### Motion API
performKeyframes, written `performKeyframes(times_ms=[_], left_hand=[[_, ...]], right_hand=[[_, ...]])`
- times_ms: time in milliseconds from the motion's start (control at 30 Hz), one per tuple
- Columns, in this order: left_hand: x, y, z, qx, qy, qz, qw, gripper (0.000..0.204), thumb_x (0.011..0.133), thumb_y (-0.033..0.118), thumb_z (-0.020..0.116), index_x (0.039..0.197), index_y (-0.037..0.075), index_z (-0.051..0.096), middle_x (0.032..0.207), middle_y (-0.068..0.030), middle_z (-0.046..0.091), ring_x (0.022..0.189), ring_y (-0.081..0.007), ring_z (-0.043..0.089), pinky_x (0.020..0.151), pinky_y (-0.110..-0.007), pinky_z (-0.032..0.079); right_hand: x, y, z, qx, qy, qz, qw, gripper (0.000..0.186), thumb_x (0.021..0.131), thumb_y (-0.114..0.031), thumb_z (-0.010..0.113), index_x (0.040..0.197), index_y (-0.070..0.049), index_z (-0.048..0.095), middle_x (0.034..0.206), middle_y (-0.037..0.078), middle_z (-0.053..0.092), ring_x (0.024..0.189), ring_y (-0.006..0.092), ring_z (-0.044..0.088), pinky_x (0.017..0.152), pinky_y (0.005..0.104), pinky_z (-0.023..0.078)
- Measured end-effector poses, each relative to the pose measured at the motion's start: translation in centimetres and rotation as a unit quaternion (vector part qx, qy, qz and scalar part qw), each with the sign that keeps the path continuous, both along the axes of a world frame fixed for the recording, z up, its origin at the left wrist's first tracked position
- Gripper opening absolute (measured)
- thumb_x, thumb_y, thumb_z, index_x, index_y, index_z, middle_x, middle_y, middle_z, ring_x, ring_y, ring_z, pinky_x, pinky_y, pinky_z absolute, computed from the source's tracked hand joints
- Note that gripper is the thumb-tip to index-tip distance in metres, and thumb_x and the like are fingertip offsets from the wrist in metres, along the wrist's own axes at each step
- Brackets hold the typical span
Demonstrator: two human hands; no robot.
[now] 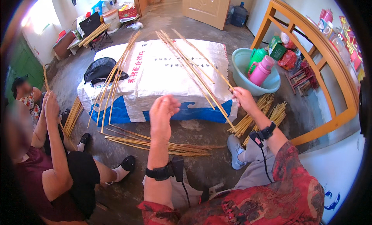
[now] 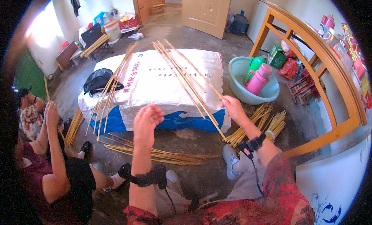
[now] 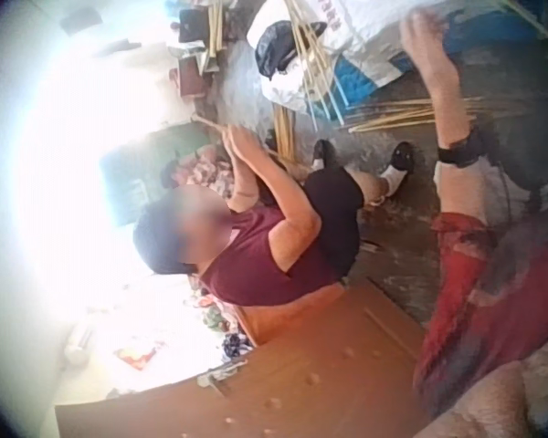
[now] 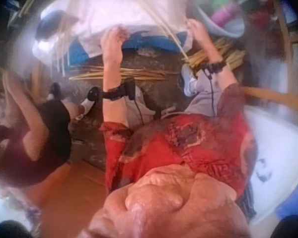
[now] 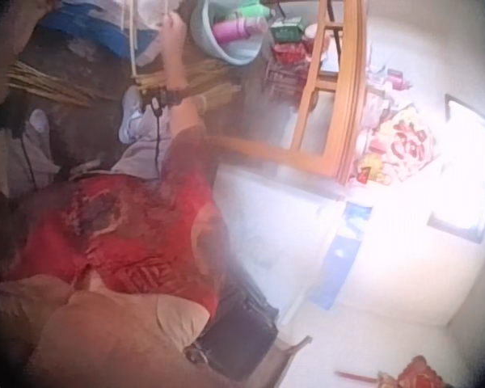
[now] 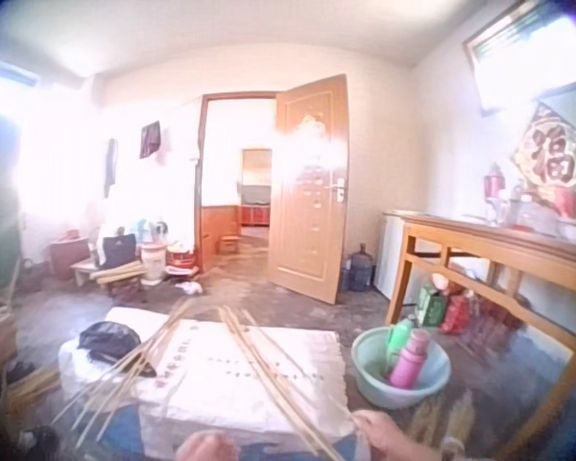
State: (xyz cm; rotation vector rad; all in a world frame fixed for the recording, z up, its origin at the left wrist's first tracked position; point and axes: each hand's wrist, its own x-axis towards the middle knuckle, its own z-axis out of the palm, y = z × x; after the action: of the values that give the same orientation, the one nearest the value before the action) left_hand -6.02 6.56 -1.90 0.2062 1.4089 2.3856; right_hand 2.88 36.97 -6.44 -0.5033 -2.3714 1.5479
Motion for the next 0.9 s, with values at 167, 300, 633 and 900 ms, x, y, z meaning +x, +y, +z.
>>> performKeyframes(times_ms=[167, 300, 633, 900], left_hand=[[2.3, 1.5, -0.1, -0.239, 0.197, -0.142, 0.940, 0.021, 0.087, 0.016, 0.046, 0.095, -0.002, 0.054, 0.080, -0.0071, 0.058, 0.074, -0.0116, 0.056, 0.065, -0.023, 0.045], [4.1, 0.9, 0.1, -0.293, 0.273, -0.231, 0.887, 0.022, 0.085, 0.017, 0.049, 0.094, -0.002, 0.054, 0.079, -0.0107, 0.058, 0.076, -0.0164, 0.056, 0.068, -0.027, 0.044], [3.8, 0.7, -0.8, -0.334, 0.284, -0.247, 0.864, 0.023, 0.083, 0.019, 0.048, 0.091, -0.002, 0.052, 0.087, -0.0201, 0.055, 0.083, -0.0352, 0.053, 0.072, -0.037, 0.042], [4.0, 0.7, -1.2, -0.337, 0.292, -0.235, 0.864, 0.023, 0.083, 0.020, 0.048, 0.087, -0.002, 0.051, 0.084, -0.0209, 0.054, 0.083, -0.0371, 0.052, 0.071, -0.040, 0.041]], right_hand=[[-9.3, 0.0, -0.6, 0.068, 0.004, 0.004, 0.998, 0.026, 0.078, -0.011, 0.045, 0.098, 0.000, 0.056, 0.071, 0.010, 0.059, 0.052, 0.0156, 0.053, 0.049, 0.0286, 0.046], [-16.6, -0.8, -2.9, 0.296, 0.078, -0.011, 0.952, 0.026, 0.075, -0.007, 0.048, 0.099, -0.001, 0.055, 0.074, 0.015, 0.058, 0.063, 0.0220, 0.057, 0.057, 0.0323, 0.046], [-25.6, -2.5, -6.3, 0.380, 0.055, -0.052, 0.922, 0.025, 0.074, -0.001, 0.045, 0.095, -0.009, 0.057, 0.086, 0.021, 0.057, 0.083, 0.0365, 0.055, 0.072, 0.0419, 0.045], [-27.0, -1.2, -6.9, 0.436, -0.025, -0.015, 0.899, 0.024, 0.079, -0.012, 0.042, 0.096, -0.014, 0.059, 0.091, 0.018, 0.057, 0.087, 0.0340, 0.056, 0.076, 0.0416, 0.045]])
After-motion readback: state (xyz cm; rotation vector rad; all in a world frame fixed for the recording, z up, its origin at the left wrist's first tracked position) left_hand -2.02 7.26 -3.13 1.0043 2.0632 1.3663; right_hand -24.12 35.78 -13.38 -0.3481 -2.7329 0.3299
